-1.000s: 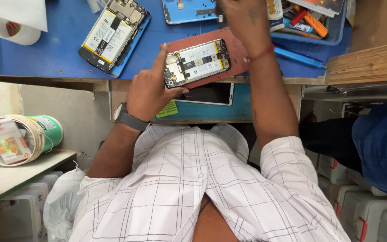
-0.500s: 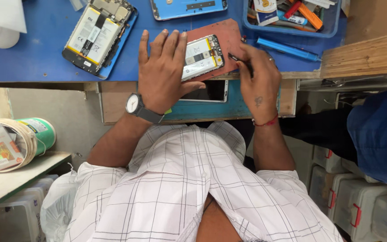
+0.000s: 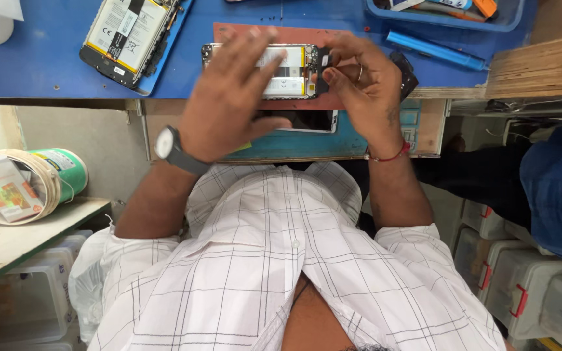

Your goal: The person repairs a disassembled smartphone at a workbench, transferring the motherboard between phone frames and pressing components into place by hand. They handle small internal parts, set the phone body on the bench, and continue fitting the board and connectors into the frame.

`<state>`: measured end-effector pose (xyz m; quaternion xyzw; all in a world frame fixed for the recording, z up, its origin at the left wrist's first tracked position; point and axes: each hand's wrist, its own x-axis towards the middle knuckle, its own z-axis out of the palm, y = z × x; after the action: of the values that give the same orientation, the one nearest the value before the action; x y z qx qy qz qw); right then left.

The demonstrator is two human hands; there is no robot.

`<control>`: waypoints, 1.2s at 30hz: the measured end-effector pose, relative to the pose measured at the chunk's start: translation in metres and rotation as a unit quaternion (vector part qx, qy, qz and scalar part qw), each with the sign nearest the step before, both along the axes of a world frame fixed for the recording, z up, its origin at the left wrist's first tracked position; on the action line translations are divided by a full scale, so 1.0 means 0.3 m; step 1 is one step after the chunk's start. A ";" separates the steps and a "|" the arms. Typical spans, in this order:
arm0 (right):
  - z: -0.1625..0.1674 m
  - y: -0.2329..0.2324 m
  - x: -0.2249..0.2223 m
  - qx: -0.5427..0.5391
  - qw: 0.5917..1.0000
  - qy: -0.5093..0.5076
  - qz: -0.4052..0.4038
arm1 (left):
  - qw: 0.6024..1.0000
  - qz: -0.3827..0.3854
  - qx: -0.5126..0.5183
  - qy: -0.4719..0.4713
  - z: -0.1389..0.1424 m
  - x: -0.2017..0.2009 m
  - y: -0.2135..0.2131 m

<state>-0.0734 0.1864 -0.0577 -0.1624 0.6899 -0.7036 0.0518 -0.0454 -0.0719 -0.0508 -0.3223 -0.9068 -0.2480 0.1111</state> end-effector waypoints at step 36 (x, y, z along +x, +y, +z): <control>0.110 -0.005 -0.161 0.347 0.917 0.177 0.091 | 0.988 0.046 -0.121 0.087 -0.061 0.045 0.141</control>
<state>-0.1216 0.1850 -0.0248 -0.3184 0.8707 -0.3721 0.0459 -0.0320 -0.0295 -0.0690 -0.3114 -0.9309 -0.1026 0.1608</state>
